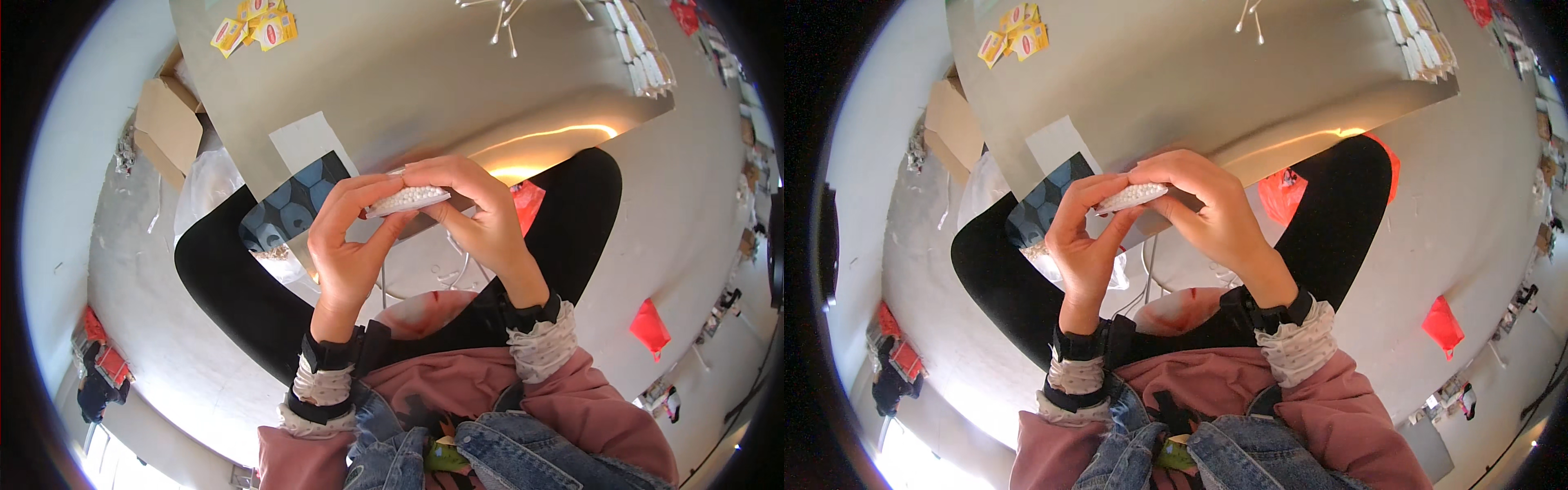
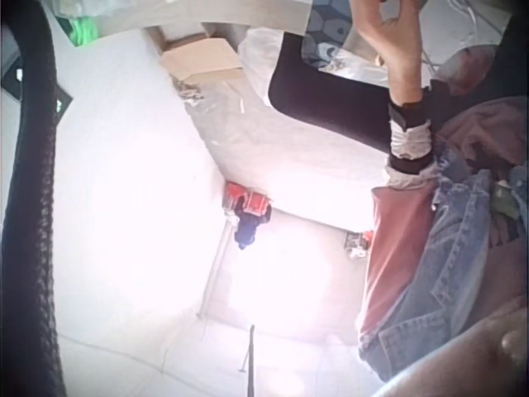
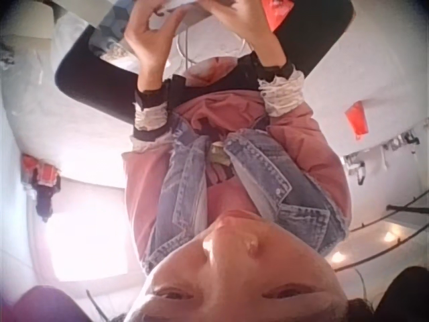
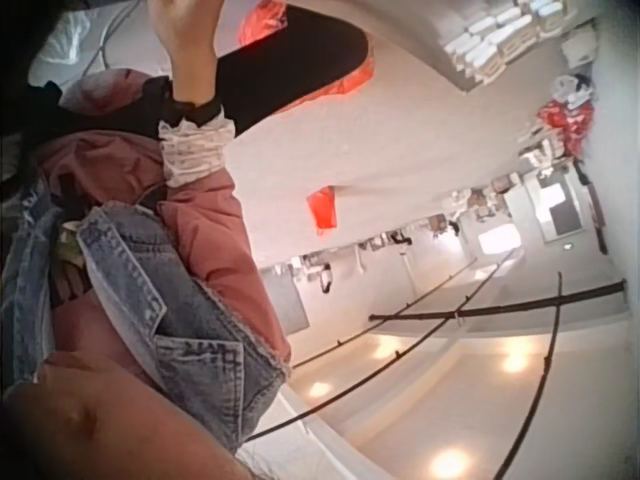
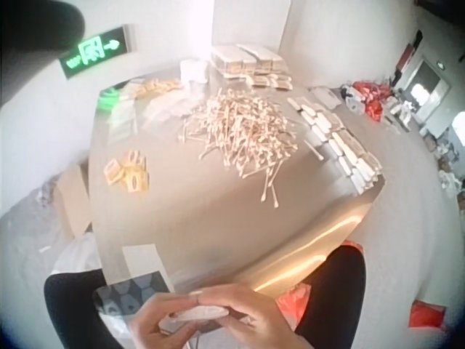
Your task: Manually organizing and packing cotton swabs into small plastic bags.
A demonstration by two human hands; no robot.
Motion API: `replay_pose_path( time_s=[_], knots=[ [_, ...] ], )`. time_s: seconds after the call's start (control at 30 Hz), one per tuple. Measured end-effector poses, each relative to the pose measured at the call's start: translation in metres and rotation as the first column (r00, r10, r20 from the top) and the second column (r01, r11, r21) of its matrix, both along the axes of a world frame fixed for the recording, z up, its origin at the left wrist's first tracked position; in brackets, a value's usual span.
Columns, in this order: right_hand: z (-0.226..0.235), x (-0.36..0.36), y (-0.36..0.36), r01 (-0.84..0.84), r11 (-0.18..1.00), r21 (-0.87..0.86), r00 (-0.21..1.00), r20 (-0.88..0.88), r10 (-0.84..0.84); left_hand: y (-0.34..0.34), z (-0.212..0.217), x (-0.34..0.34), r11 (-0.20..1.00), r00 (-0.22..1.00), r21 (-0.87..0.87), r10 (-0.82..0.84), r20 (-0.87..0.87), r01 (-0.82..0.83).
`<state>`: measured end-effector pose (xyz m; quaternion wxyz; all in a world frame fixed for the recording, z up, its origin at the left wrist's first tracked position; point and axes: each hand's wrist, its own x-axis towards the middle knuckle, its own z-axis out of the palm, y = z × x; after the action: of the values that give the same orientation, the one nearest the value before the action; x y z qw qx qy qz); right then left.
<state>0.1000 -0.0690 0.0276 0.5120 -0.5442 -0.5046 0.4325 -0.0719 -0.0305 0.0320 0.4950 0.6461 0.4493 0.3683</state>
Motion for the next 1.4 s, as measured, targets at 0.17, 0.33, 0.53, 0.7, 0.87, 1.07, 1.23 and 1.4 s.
replay_pose_path(
  time_s=[0.17, 0.33, 0.53, 0.7, 0.87, 1.07, 1.23, 1.4],
  knots=[
    [-0.002, -0.001, 0.000, 0.007, 1.000, 0.004, 0.999, 0.033, -0.007, 0.001, -0.004, -0.001, 0.999, 1.000, 0.034, 0.007, 0.010, -0.007],
    [0.007, -0.003, 0.000, 0.024, 0.999, -0.042, 0.998, -0.063, -0.027, 0.001, -0.001, 0.001, 1.000, 1.000, 0.025, 0.016, -0.004, -0.016],
    [-0.001, -0.002, 0.000, 0.046, 0.999, -0.010, 0.986, -0.157, -0.047, -0.001, -0.006, 0.005, 0.999, 0.997, -0.011, 0.041, 0.065, -0.041],
    [0.007, -0.010, 0.006, 0.133, 0.990, 0.037, 0.988, -0.079, -0.130, 0.000, -0.005, 0.011, 0.986, 0.972, -0.060, 0.161, 0.169, -0.153],
    [0.005, -0.013, 0.016, 0.159, 0.978, 0.133, 0.973, 0.150, -0.178, 0.000, -0.001, 0.012, 0.975, 0.984, 0.130, 0.179, 0.009, -0.178],
    [0.010, -0.014, 0.006, 0.154, 0.975, 0.158, 0.957, 0.222, -0.187, 0.004, -0.001, 0.011, 0.972, 0.981, 0.134, 0.193, 0.008, -0.192],
    [0.025, -0.007, 0.002, 0.114, 0.972, 0.204, 0.934, 0.312, -0.175, -0.003, 0.021, 0.005, 0.955, 0.993, 0.280, 0.111, -0.034, -0.098],
    [0.033, -0.009, 0.008, 0.099, 0.980, 0.174, 0.945, 0.292, -0.147, 0.000, 0.022, -0.006, 0.988, 0.989, 0.103, 0.126, -0.071, -0.118]
  ],
)
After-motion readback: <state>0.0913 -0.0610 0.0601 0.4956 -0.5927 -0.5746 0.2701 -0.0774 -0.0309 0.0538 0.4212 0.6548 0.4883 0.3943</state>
